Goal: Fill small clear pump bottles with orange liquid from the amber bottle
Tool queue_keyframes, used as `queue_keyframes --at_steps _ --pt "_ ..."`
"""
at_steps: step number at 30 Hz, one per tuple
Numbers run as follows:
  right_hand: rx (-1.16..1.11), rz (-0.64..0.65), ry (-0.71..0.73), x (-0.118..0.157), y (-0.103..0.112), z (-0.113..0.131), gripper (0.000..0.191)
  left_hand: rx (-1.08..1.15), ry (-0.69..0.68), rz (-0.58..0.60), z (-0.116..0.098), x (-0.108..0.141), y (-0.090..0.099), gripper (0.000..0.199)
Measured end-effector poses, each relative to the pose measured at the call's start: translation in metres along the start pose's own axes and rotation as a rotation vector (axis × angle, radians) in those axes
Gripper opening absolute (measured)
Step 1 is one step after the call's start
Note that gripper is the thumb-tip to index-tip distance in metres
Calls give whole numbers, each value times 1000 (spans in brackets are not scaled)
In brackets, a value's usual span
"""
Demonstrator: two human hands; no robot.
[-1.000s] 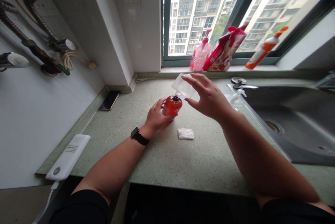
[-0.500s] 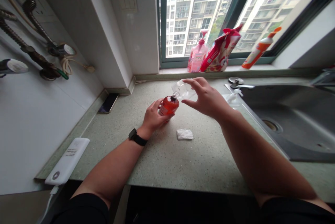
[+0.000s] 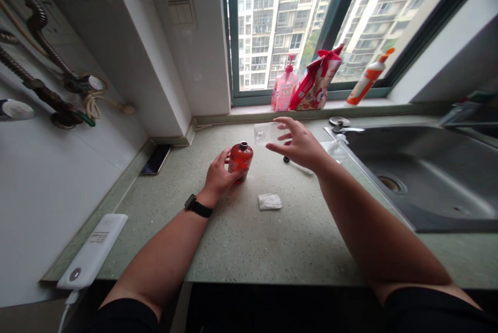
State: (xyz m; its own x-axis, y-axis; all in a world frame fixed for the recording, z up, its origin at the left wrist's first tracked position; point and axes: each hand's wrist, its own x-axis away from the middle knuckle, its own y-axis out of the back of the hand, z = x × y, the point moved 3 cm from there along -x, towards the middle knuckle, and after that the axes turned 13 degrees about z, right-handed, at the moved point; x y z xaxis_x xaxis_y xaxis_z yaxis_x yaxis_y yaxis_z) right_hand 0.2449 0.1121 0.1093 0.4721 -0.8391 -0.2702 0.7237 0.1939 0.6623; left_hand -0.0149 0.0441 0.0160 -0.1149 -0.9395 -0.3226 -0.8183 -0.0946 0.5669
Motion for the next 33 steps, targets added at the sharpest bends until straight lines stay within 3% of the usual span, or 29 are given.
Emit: queue_keyframes --at_steps 5,11,17,26,33 --pt "-332 64 -119 2 -8 -17 88 -10 65 -57 18 -5 6 78" --pt "-568 133 -212 25 -45 -44 88 6 112 -115 31 -9 14 77" --pt "-716 81 -285 40 -73 -71 87 8 151 -174 31 -9 25 71" --pt "-823 93 -296 38 -83 -82 87 -6 249 -244 44 -12 35 72" --pt "-877 83 -299 38 -85 -85 85 -34 206 -158 42 -12 26 74"
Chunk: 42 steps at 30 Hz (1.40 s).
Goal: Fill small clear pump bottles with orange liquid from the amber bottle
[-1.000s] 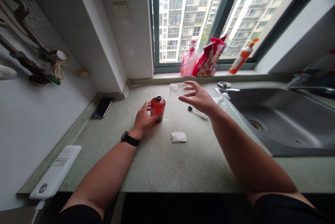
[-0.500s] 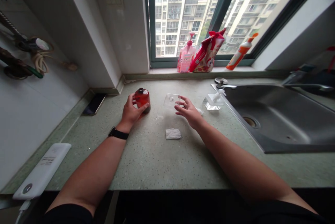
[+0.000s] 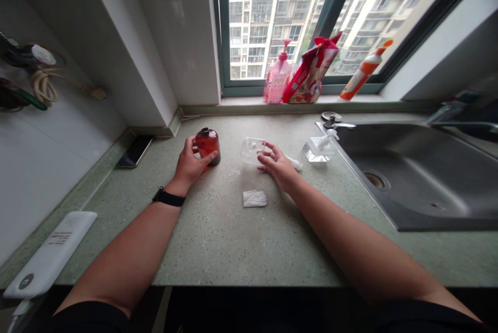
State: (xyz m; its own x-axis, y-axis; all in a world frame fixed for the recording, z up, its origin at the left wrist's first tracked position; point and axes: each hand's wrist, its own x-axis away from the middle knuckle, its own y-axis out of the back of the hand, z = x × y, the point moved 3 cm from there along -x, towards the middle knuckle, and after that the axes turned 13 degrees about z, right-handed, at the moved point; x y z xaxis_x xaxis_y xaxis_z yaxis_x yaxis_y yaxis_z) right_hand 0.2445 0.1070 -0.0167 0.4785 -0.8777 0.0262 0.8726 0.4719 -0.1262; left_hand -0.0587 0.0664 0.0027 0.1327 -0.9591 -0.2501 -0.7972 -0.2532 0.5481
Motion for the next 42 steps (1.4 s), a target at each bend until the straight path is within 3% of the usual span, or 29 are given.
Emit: queue_keyframes --at_steps 2,4,6,7,9,12,16,19,21,25,28,34,42 --pt "-5 1 3 0 1 -1 83 -63 -68 -55 -6 2 4 78" --pt "-15 3 4 -1 2 -2 81 -178 -185 -192 -19 9 12 81" --pt "-41 12 4 -2 3 -3 79 -295 -343 -298 -39 19 17 69" --pt "-61 13 5 -2 3 -3 79 -319 -428 -272 -50 26 15 57" --pt "-106 1 10 -3 3 -2 77 -327 -589 -41 -71 40 0 31" --pt "-152 -33 17 -2 2 0 76 -373 -655 463 -92 63 -40 26" --pt "-164 -45 11 -1 -1 3 78 -472 -479 666 -96 78 -76 24" --pt "-167 -46 6 0 -2 4 78 -442 -440 740 -93 78 -78 11" --pt "-170 -49 7 -1 -1 4 77 -392 -415 720 -90 72 -71 4" --pt "-165 -52 5 -1 -1 3 77 -336 -280 598 -83 60 -54 9" --pt "-153 -47 3 -2 0 2 76 -388 -261 667 -83 61 -55 24" --pt "-140 -57 10 -1 0 3 76 -340 -330 805 -91 70 -65 6" --pt "-129 -45 10 -3 2 0 79 -193 -166 646 -84 61 -58 16"
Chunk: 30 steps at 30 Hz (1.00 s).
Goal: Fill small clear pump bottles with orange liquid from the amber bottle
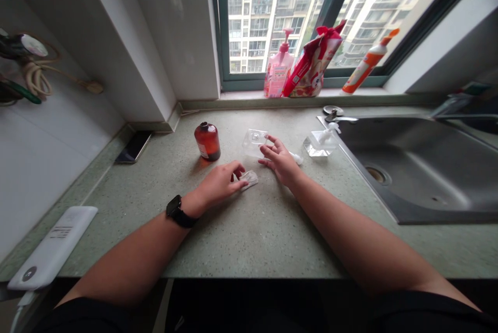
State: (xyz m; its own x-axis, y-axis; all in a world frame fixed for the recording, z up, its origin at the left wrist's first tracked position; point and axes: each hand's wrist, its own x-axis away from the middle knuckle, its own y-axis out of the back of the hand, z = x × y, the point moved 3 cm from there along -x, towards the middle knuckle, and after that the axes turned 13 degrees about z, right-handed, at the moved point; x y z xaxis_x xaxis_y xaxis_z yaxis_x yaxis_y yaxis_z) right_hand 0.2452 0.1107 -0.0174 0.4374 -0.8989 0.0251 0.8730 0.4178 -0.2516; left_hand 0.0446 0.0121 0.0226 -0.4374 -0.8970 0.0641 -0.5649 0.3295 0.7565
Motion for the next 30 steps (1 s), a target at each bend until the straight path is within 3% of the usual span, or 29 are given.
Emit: queue_keyframes --at_steps 4,7,9,15,19,23,26,28,30 --pt "11 30 -9 -1 2 -2 80 -71 -17 -140 4 1 8 18" --pt "34 44 -13 -1 4 -3 80 -253 30 -317 12 3 21 15" --pt "50 49 -10 -2 5 -4 81 -390 83 -353 17 2 26 14" --pt "50 44 -7 -3 6 -5 84 -570 155 -141 20 -3 18 16" --pt "45 52 -8 -2 5 -4 83 -543 127 -91 16 -5 11 23" --pt "45 38 -1 -1 2 -3 83 -395 -3 -37 13 -6 3 25" --pt "49 17 6 0 0 -2 81 -233 -182 114 8 -4 0 23" --pt "47 11 6 0 0 -1 80 -100 -261 213 5 -1 5 21" --pt "44 9 5 0 0 -1 80 24 -251 236 6 2 15 19"
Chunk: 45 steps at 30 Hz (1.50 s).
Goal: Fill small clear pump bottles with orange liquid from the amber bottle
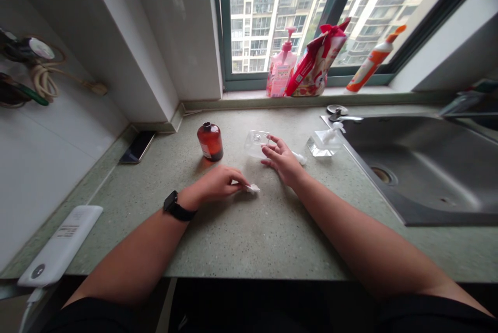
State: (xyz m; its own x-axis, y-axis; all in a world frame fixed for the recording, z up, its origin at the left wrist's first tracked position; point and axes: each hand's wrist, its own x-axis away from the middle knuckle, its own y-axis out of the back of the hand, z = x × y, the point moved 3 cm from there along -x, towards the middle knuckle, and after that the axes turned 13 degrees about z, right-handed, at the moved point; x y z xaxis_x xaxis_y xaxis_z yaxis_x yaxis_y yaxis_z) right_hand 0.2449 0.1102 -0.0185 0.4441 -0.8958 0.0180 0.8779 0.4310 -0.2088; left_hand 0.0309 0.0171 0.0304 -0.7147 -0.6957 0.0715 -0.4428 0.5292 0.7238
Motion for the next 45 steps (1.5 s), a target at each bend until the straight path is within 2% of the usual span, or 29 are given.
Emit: queue_keyframes --at_steps 2,4,7,9,12,15,17,20,22,24,26,28,30,32,35,38,41,45 --pt "0 5 -4 0 0 0 79 63 114 -111 4 6 12 23" --pt "0 12 -7 -1 1 -1 80 29 248 -292 8 11 22 24" --pt "1 30 -17 -2 3 -2 82 -191 386 -526 11 15 25 19" --pt "5 45 -22 -3 5 -3 83 -364 430 -554 11 12 20 20" --pt "6 51 -18 -3 6 -3 82 -520 480 -420 12 5 9 23" --pt "9 43 -15 -2 5 -2 82 -479 442 -271 10 3 3 23" --pt "15 34 -13 -1 3 -2 82 -316 323 -184 5 4 3 19" --pt "26 11 -5 0 1 -1 81 85 134 84 -3 5 1 16" --pt "26 1 0 0 0 -1 79 358 91 232 -8 6 -1 25" --pt "22 2 0 1 -1 0 78 526 128 264 -8 5 -4 34" --pt "19 15 -4 2 -2 1 78 520 210 230 -4 4 -6 33" --pt "20 29 -10 2 -2 2 79 326 280 152 1 3 -6 25" --pt "26 35 -10 3 -3 3 80 77 297 17 3 2 -1 19" --pt "33 36 -12 3 -4 4 80 -73 285 -129 4 4 5 19" --pt "29 69 -25 5 -7 5 80 -101 262 -365 4 8 14 39" --pt "23 178 -32 9 -13 7 77 -92 214 -547 4 11 17 69" --pt "42 329 -33 13 -20 8 76 -53 165 -564 4 9 13 84" --pt "180 454 -23 16 -24 9 77 -6 143 -570 6 8 11 73"
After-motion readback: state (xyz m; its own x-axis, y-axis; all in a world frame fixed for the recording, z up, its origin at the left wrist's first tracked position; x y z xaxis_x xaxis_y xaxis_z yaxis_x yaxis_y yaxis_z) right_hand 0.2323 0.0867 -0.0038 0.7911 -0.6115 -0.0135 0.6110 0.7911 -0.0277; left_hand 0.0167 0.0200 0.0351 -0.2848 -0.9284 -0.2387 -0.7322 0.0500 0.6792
